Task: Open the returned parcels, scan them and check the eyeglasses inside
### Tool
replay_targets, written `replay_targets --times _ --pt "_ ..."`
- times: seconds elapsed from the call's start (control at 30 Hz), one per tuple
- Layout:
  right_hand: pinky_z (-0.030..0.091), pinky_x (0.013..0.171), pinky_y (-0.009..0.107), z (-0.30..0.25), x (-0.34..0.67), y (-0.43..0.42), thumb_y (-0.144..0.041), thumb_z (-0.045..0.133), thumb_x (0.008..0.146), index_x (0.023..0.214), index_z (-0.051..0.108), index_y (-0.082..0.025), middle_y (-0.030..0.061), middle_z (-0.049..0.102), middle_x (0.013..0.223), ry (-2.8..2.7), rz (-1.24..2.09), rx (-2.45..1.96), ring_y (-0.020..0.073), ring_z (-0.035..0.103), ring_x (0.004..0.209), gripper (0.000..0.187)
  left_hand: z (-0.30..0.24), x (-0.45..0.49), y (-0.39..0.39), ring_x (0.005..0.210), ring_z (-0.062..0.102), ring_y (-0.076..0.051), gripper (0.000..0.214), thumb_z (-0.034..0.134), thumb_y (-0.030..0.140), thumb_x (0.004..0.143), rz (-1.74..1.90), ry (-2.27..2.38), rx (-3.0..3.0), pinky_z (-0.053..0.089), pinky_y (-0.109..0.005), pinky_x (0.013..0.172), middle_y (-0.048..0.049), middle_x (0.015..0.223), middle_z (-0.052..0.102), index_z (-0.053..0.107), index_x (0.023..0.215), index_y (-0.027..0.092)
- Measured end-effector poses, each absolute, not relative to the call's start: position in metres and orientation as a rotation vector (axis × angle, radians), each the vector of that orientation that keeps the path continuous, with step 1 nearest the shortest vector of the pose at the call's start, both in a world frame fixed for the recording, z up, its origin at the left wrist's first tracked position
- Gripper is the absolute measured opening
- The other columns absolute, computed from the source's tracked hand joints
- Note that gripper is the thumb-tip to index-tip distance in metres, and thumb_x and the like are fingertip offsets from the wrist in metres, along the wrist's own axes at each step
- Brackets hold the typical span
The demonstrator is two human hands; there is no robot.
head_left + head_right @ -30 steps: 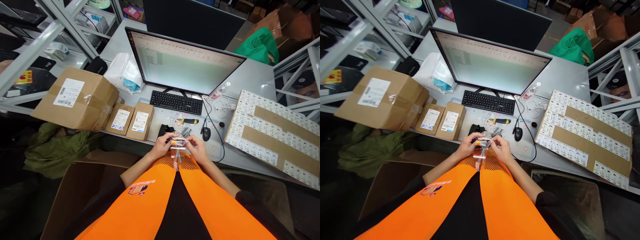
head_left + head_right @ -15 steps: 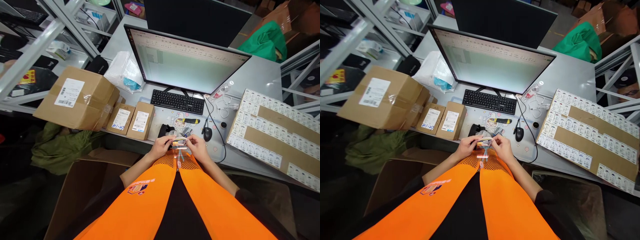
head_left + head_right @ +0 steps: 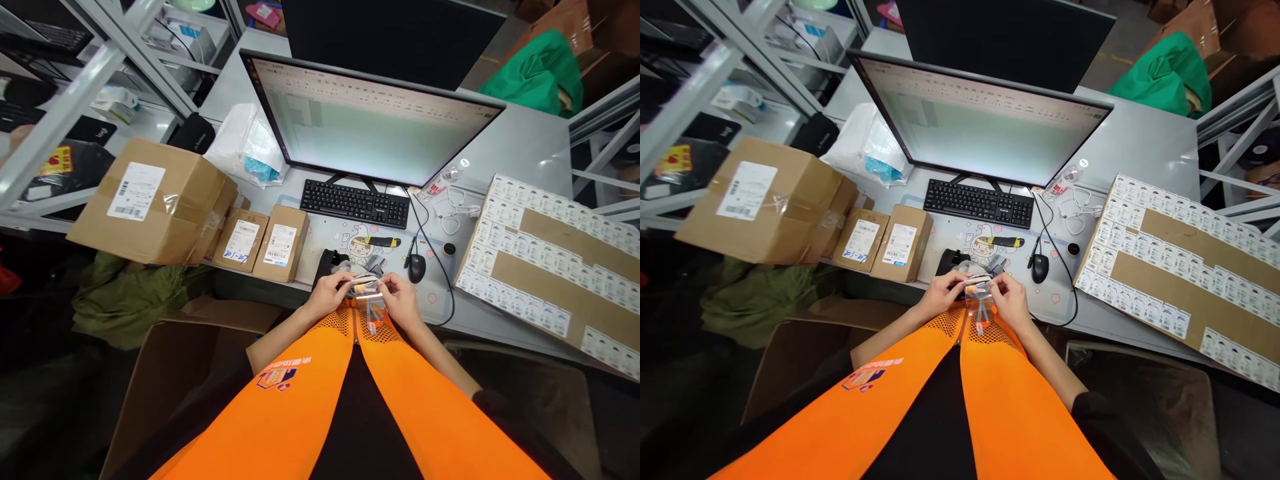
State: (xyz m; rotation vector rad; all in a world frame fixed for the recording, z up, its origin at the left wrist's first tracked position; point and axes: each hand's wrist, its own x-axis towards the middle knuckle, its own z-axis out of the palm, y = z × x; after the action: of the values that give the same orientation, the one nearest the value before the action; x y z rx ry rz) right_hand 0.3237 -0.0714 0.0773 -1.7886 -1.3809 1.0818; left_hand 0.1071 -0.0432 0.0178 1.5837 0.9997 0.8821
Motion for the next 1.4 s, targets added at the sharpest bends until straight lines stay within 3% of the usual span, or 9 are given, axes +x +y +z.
replay_targets --times 0.3,0.47,0.6,1.0,1.4 --pt "0.045 0.061 0.029 0.087 0.339 -0.096 -0.047 0.062 0.093 0.08 0.064 -0.022 0.0006 0.065 0.068 -1.298 1.017 -1.887 0.0179 0.058 0.063 0.029 0.024 0.124 -0.043 0.115 0.074 -0.025 0.018 0.059 0.027 0.101 0.964 0.882 1.699 0.057 -0.042 0.103 -0.0121 0.12 0.079 0.075 0.104 0.021" --pt "0.045 0.063 0.03 0.097 0.347 -0.107 -0.046 0.063 0.093 0.078 0.066 -0.022 0.001 0.066 0.068 -1.319 0.952 -1.911 0.0185 0.059 0.064 0.028 0.035 0.135 -0.049 0.1 0.073 -0.023 0.018 0.059 0.026 0.101 1.023 0.892 1.825 0.057 -0.04 0.092 -0.0098 0.102 0.079 0.077 0.098 0.023" --pt "0.046 0.065 0.031 0.1 0.356 -0.108 -0.044 0.064 0.092 0.078 0.066 -0.022 0.0015 0.067 0.07 -1.339 0.925 -1.921 0.0188 0.06 0.065 0.026 0.038 0.142 -0.053 0.098 0.072 -0.023 0.02 0.057 0.026 0.102 1.027 0.91 1.845 0.057 -0.038 0.087 -0.0101 0.101 0.078 0.077 0.099 0.022" --pt "0.043 0.06 0.028 0.059 0.357 -0.083 -0.042 0.064 0.086 0.073 0.06 -0.021 -0.0004 0.062 0.065 -1.221 1.14 -1.921 0.0167 0.056 0.062 0.025 0.01 0.144 -0.049 0.089 0.074 -0.022 0.018 0.06 0.023 0.1 0.94 1.042 1.799 0.059 -0.034 0.083 -0.0079 0.094 0.079 0.077 0.096 0.021" --pt "0.049 0.065 0.03 0.039 0.367 -0.09 -0.048 0.06 0.092 0.084 0.065 -0.022 0.0026 0.068 0.074 -1.271 1.235 -1.846 0.0199 0.062 0.068 0.028 -0.002 0.14 -0.052 0.085 0.073 -0.019 0.011 0.064 0.017 0.095 0.9 1.041 1.72 0.056 -0.028 0.075 -0.0054 0.091 0.078 0.075 0.093 0.019"
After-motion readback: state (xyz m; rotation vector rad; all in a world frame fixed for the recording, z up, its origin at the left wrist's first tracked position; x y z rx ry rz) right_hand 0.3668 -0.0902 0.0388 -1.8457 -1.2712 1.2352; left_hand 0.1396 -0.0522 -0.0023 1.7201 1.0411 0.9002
